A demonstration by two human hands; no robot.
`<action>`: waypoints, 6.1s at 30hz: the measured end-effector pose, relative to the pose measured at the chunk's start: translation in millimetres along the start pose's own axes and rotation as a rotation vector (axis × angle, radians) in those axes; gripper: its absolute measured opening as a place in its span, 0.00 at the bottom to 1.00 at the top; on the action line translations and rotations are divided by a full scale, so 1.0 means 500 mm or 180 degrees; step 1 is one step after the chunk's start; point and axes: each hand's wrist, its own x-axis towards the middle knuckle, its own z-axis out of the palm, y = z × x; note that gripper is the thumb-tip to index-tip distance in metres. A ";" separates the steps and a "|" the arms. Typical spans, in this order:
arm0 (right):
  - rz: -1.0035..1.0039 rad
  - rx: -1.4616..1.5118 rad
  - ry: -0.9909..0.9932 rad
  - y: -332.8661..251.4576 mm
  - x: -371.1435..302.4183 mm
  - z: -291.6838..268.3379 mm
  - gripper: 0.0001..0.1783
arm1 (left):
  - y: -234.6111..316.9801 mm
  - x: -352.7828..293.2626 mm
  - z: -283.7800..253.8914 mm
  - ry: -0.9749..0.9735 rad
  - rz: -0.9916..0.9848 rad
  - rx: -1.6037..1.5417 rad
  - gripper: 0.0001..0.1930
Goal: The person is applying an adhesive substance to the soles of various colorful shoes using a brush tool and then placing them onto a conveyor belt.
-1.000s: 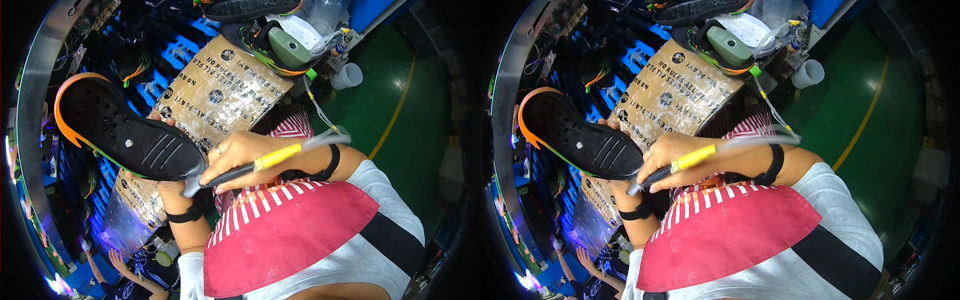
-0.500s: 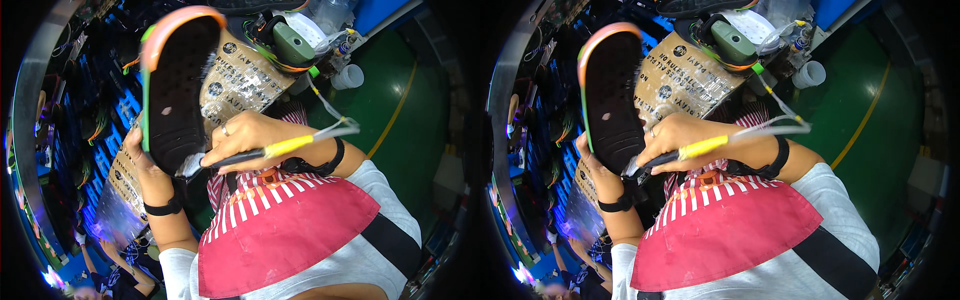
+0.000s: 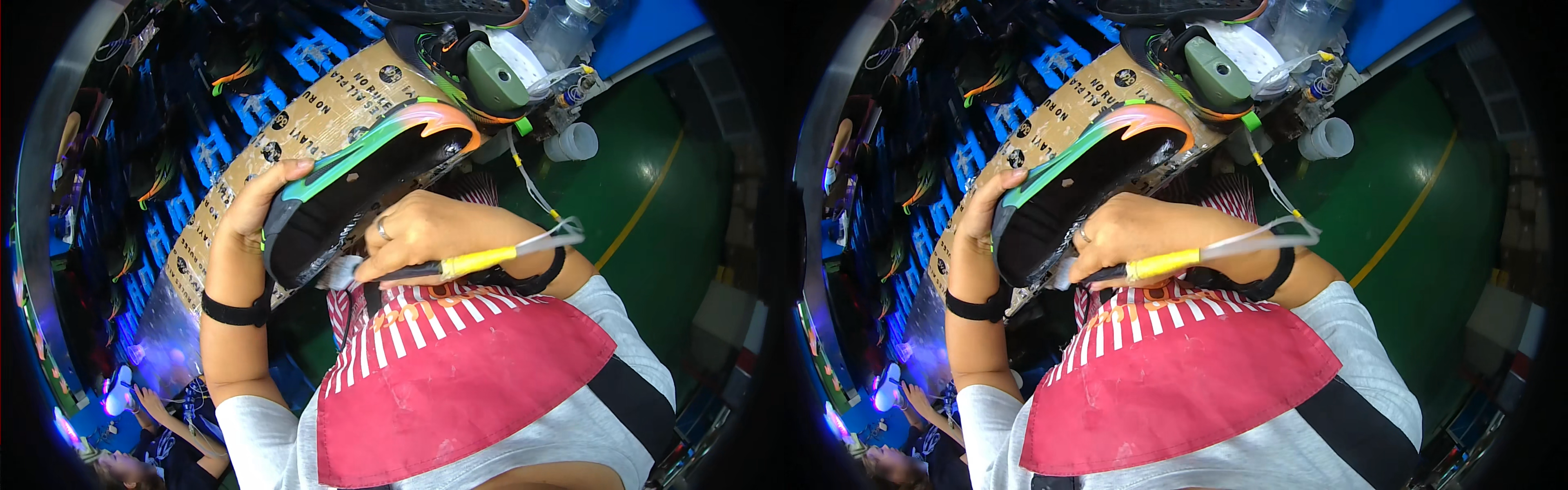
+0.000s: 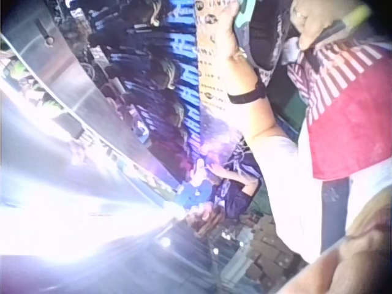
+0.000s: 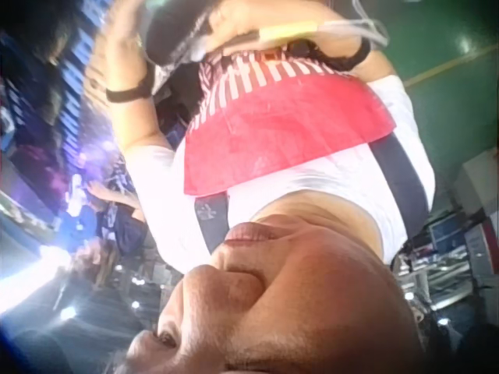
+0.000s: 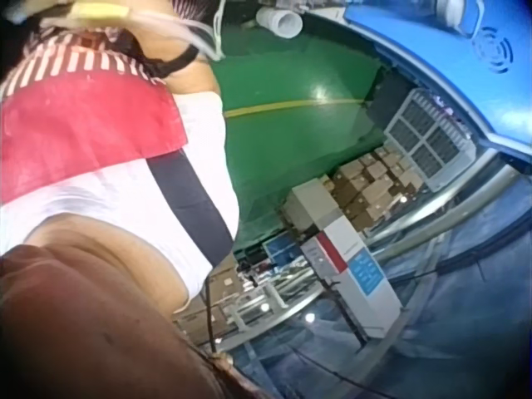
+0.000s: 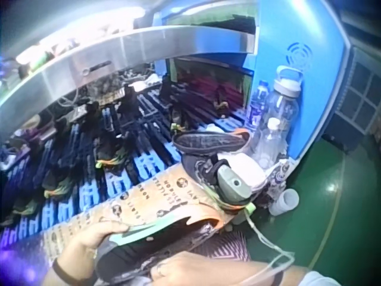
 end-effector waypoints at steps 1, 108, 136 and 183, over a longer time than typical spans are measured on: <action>-0.0044 0.0031 0.0116 0.000 0.001 0.003 0.11 | 0.003 0.000 -0.003 0.0175 -0.0063 0.0162 0.19; 0.1215 0.0454 0.3142 -0.054 -0.240 -0.371 0.13 | 0.920 0.279 0.461 0.3108 0.3236 0.6689 0.32; 0.1323 0.0634 0.2999 -0.216 -0.210 -0.237 0.14 | 0.831 0.112 0.171 0.0490 0.3461 0.0669 0.22; 0.0414 -0.1733 0.2803 -0.075 0.029 -0.137 0.12 | -0.228 0.045 0.093 -0.0585 0.0920 -0.2122 0.27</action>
